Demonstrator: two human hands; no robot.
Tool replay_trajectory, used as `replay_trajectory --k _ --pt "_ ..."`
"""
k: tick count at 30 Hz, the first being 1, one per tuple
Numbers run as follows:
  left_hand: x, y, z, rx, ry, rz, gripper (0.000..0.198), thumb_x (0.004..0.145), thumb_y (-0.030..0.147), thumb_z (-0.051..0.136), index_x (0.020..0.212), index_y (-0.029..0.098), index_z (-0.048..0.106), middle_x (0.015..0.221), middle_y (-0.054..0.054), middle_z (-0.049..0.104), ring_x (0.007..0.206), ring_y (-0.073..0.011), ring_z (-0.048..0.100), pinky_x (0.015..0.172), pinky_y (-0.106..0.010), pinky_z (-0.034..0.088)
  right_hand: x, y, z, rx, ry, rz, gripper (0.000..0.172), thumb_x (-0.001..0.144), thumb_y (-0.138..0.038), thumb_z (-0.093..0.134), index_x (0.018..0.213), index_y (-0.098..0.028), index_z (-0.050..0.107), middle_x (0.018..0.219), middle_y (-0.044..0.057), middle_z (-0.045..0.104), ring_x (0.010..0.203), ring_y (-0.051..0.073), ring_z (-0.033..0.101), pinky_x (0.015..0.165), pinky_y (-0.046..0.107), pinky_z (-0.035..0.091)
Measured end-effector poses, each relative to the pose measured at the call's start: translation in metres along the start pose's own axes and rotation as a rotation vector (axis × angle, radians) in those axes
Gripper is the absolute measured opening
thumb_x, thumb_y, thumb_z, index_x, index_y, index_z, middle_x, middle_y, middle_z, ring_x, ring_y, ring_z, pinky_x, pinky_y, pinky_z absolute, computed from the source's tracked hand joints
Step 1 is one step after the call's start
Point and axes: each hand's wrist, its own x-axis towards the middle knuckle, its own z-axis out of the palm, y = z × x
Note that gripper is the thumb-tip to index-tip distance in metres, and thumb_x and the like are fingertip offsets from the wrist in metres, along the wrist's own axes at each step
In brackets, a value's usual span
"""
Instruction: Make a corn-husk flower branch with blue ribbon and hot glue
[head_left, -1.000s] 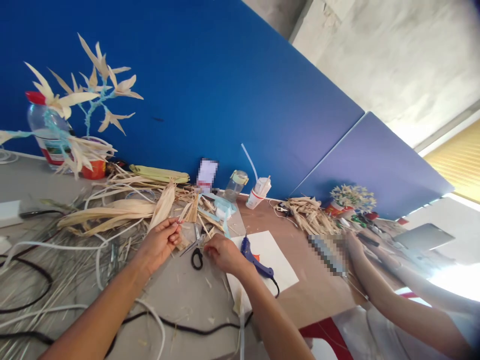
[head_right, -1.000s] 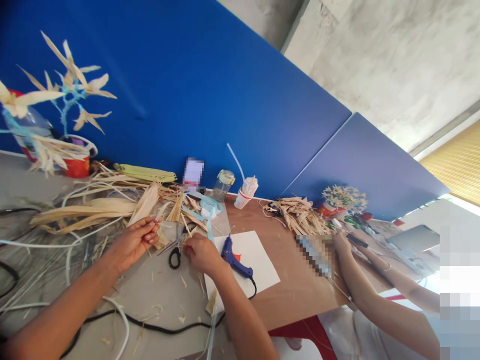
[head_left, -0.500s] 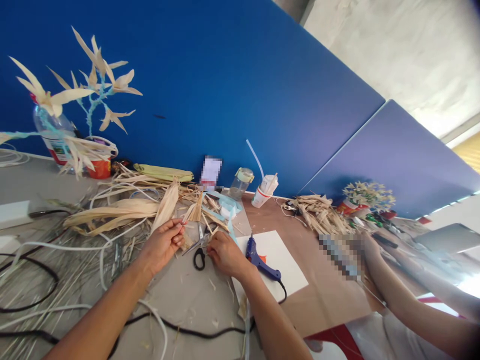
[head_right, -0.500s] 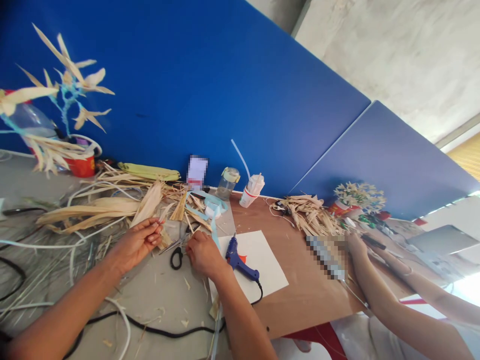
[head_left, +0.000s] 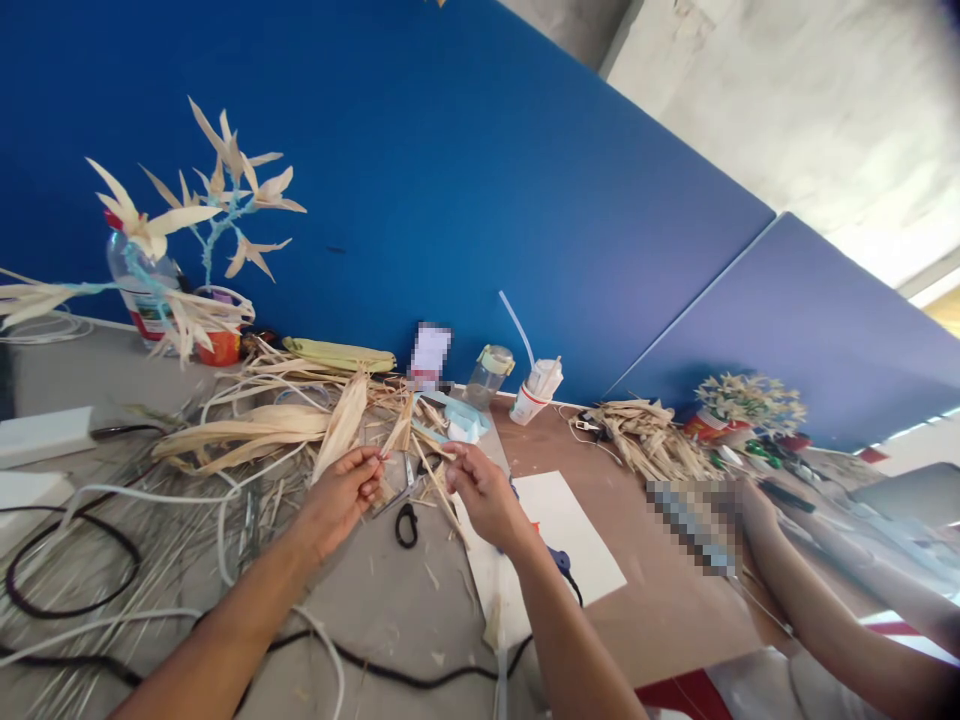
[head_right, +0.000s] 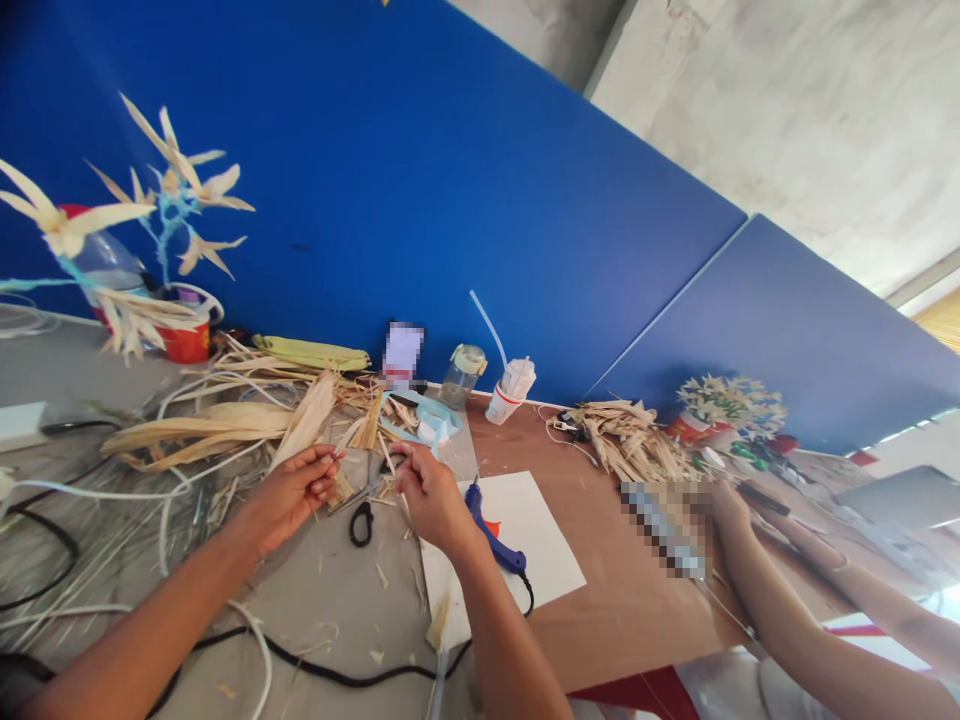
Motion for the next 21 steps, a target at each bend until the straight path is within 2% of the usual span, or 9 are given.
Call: replay_trajectory --k 4,9,12,15,21 --pt "-0.002 -0.001 0.003 0.060 0.014 0.018 0.015 0.066 0.015 0.071 0.077 0.012 0.061 0.058 0.003 0.052 0.043 -0.0028 0.035 0.043 -0.014 0.031 0.019 -0.009 0.010 -0.004 0.027 -0.041 0.035 0.086 -0.017 0.041 0.120 -0.016 0.047 0.065 -0.004 0.050 0.060 0.012 0.050 0.061 0.025 0.041" --pt "-0.002 -0.001 0.005 0.120 0.030 0.046 0.016 0.065 0.018 0.071 0.076 0.013 0.062 0.055 0.004 0.050 0.043 -0.0031 0.034 0.043 -0.015 0.030 0.037 0.001 0.034 0.016 0.054 -0.042 0.038 0.084 -0.019 0.044 0.122 -0.016 0.046 0.062 -0.004 0.049 0.056 0.013 0.049 0.058 0.025 0.039" --pt "-0.002 -0.002 0.006 0.148 0.032 0.055 0.017 0.064 0.020 0.072 0.075 0.014 0.062 0.053 0.005 0.048 0.043 -0.0040 0.034 0.043 -0.016 0.029 0.040 0.008 0.047 0.046 0.072 -0.033 0.041 0.085 -0.021 0.044 0.126 -0.015 0.043 0.062 -0.004 0.049 0.055 0.013 0.049 0.057 0.025 0.039" --pt "-0.003 -0.003 0.007 0.181 0.029 0.070 0.017 0.063 0.022 0.072 0.073 0.014 0.062 0.052 0.005 0.047 0.043 -0.0046 0.035 0.043 -0.017 0.029 0.040 0.012 0.056 0.037 0.145 -0.032 0.044 0.085 -0.020 0.044 0.129 -0.014 0.040 0.061 -0.004 0.049 0.055 0.014 0.049 0.058 0.026 0.039" --pt "-0.003 -0.010 0.007 0.271 0.017 0.105 0.019 0.065 0.027 0.070 0.077 0.014 0.064 0.055 0.003 0.050 0.045 -0.0062 0.038 0.044 -0.020 0.029 0.037 0.013 0.065 -0.056 0.216 -0.066 0.049 0.084 -0.019 0.044 0.131 -0.011 0.036 0.063 -0.003 0.053 0.057 0.015 0.052 0.060 0.026 0.040"
